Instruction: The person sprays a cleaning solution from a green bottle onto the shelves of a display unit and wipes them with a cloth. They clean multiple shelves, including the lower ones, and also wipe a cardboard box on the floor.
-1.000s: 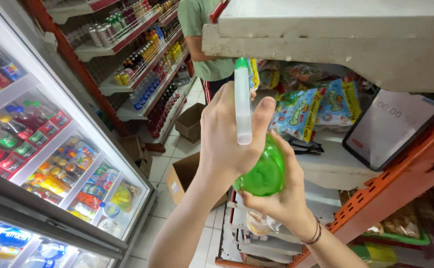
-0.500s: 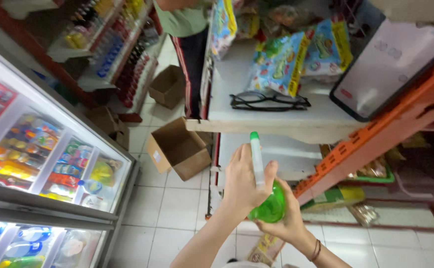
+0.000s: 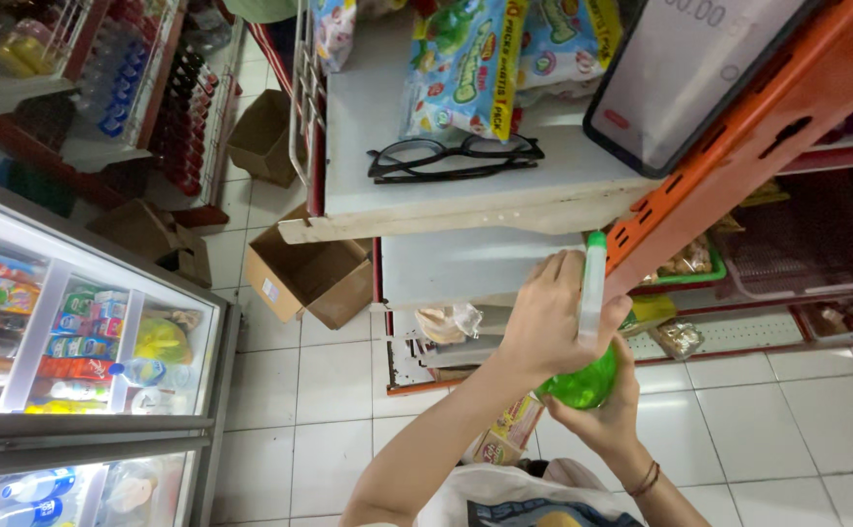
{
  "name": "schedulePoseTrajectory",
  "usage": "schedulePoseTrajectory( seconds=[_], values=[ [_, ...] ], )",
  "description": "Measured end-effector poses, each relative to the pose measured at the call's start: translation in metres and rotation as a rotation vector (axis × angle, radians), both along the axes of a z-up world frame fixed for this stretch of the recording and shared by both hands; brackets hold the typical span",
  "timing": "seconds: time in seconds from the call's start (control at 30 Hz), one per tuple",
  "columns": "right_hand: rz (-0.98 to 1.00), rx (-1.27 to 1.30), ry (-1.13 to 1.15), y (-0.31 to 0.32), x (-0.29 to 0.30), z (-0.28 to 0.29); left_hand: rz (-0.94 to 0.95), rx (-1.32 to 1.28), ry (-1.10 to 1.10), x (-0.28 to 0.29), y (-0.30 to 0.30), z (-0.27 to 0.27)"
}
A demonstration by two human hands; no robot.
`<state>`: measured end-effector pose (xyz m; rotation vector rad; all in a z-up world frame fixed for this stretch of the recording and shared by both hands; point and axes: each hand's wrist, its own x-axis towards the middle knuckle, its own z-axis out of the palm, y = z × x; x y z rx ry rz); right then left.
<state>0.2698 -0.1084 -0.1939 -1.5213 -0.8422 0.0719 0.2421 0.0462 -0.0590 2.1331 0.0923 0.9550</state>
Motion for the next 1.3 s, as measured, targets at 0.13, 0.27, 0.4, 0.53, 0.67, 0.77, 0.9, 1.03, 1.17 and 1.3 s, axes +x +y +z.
schedulePoseTrajectory(
  seconds=[0.13, 0.27, 0.4, 0.53, 0.67, 0.77, 0.9, 1.03, 1.17, 1.3],
  values=[
    [-0.009, -0.002, -0.001, 0.003, 0.001, 0.000, -0.008, 0.007, 0.011, 0.001, 0.004, -0.001],
    [0.037, -0.065, -0.130, 0.014, -0.002, 0.005, 0.013, -0.054, 0.021, -0.018, 0.017, -0.004],
    [0.158, -0.060, -0.130, 0.034, -0.011, 0.016, 0.143, -0.053, 0.046, -0.045, 0.032, -0.004],
    [0.273, -0.029, -0.179, 0.060, -0.024, 0.027, 0.204, -0.090, 0.028, -0.071, 0.049, -0.005],
    [0.369, -0.023, -0.212, 0.082, -0.035, 0.037, 0.310, -0.101, -0.013, -0.094, 0.064, -0.004],
    [0.362, -0.032, -0.263, 0.096, -0.042, 0.043, 0.347, -0.093, -0.058, -0.112, 0.075, 0.000],
    [0.440, -0.027, -0.294, 0.112, -0.053, 0.047, 0.390, -0.128, -0.099, -0.131, 0.085, 0.011],
    [0.506, -0.086, -0.305, 0.120, -0.053, 0.044, 0.388, -0.183, -0.047, -0.157, 0.087, 0.025],
    [0.441, -0.291, -0.595, 0.108, -0.038, 0.039, 0.040, 0.068, 0.041, -0.221, 0.097, 0.018],
    [0.459, -0.450, -0.875, 0.086, -0.019, 0.037, -0.181, -0.667, 0.395, -0.249, 0.094, -0.046]
  ],
)
